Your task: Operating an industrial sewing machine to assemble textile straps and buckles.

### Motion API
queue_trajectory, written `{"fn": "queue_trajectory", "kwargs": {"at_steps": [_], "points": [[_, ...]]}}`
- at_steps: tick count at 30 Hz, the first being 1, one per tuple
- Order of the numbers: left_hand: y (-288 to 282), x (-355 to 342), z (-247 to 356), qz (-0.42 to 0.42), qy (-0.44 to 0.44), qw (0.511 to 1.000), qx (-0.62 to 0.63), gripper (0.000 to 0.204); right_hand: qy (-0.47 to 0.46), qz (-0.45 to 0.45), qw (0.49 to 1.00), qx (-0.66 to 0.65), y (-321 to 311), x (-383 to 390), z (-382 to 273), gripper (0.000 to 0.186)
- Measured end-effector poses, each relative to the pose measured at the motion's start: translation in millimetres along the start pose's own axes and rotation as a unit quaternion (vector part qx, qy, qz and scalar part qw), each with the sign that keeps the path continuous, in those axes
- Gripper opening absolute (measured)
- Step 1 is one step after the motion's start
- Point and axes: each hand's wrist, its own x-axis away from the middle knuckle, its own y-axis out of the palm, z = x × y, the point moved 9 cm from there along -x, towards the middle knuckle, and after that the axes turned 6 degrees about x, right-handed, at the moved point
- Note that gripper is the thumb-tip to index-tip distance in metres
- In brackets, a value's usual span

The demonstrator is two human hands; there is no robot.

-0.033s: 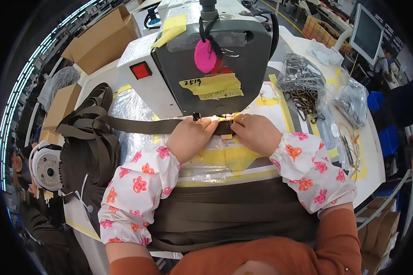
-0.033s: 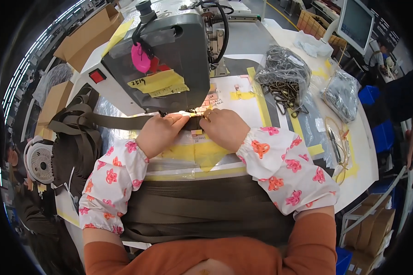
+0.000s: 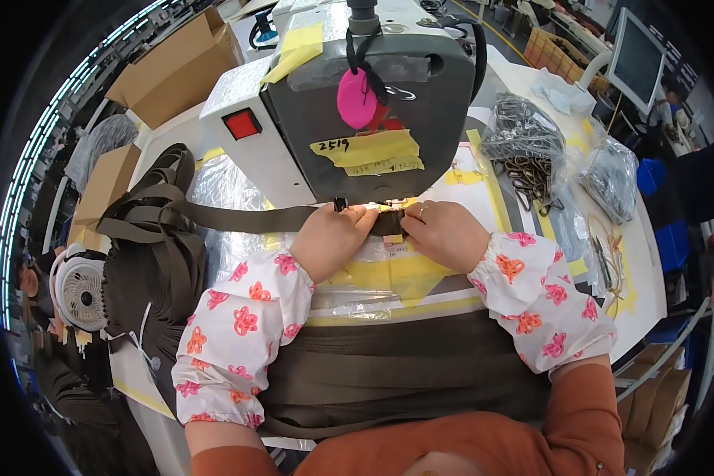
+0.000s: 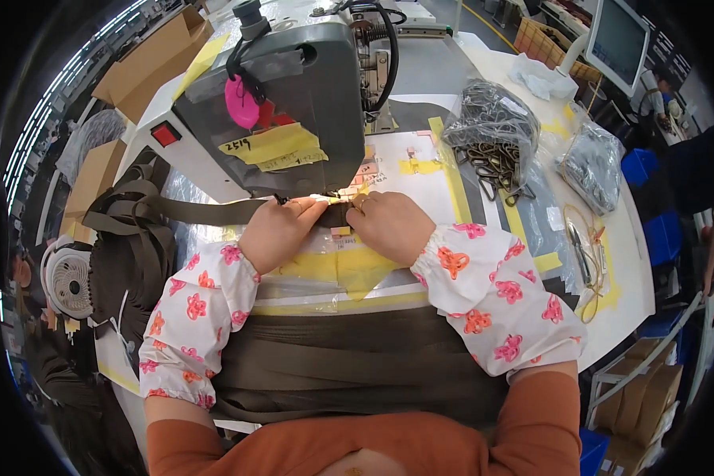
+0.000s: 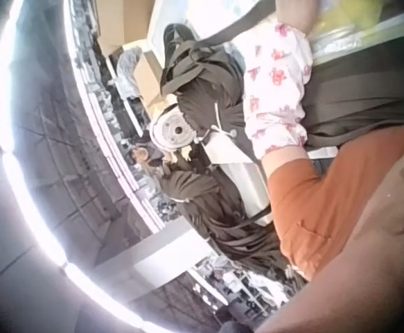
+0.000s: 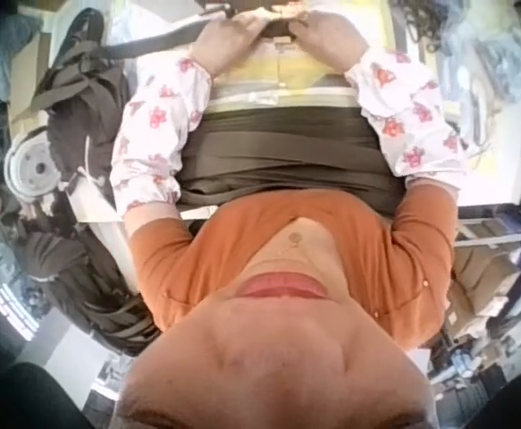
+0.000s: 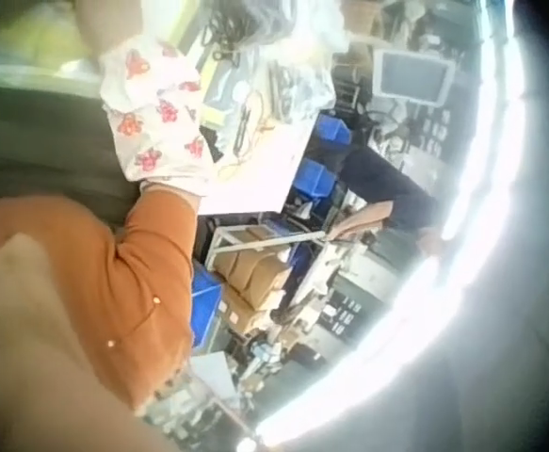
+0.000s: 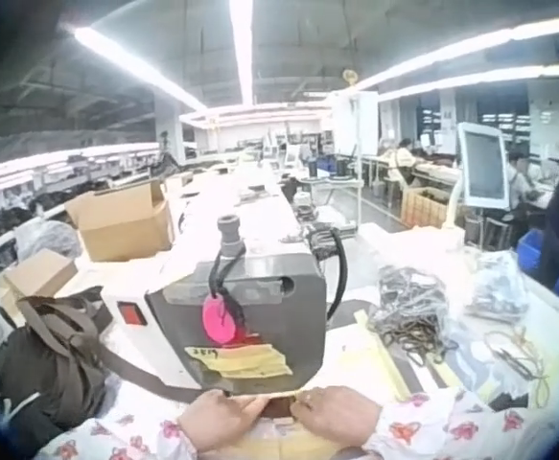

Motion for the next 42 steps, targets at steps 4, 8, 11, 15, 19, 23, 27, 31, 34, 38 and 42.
{"fn": "queue_trajectory", "kwargs": {"at_steps": [4,8,11,15,19,23,27,31,34,38,42], "points": [[8,-3,-19,0.028,-0.068,0.997,0.029,0.028,-0.008,0.073,0.997,-0.019,-8,3,2,0.018],[5,4,-31,0.049,-0.098,0.993,0.053,0.026,0.04,0.105,0.992,-0.057,-12,-8,8,0.017],[-13,20,-20,0.07,0.002,0.997,0.021,0.025,-0.085,0.14,0.985,-0.057,-26,-8,-32,0.014],[-48,62,-40,0.088,0.073,0.991,-0.07,0.033,-0.093,0.148,0.984,-0.026,-18,-43,-93,0.012],[-18,104,-138,0.016,-0.169,0.977,-0.129,0.034,-0.048,0.165,0.985,-0.002,24,-110,-105,0.013],[12,116,-194,-0.011,-0.307,0.947,0.098,0.036,0.022,0.047,0.993,0.105,31,-103,-106,0.026],[16,98,-198,-0.001,-0.265,0.954,0.138,0.042,-0.054,0.07,0.994,-0.058,-8,-41,-105,0.023],[8,108,-186,-0.001,-0.252,0.968,0.011,0.045,-0.057,-0.125,0.971,-0.197,-20,20,-105,0.027],[-23,84,-118,-0.028,-0.171,0.985,-0.021,0.041,0.004,-0.098,0.976,-0.195,-23,42,-82,0.026],[-38,42,-14,-0.018,-0.07,0.984,0.165,0.039,0.043,-0.123,0.969,-0.209,-10,59,-67,0.024],[-25,36,-26,0.015,-0.106,0.99,0.096,0.038,0.103,-0.107,0.933,-0.327,-5,48,-58,0.024]]}}
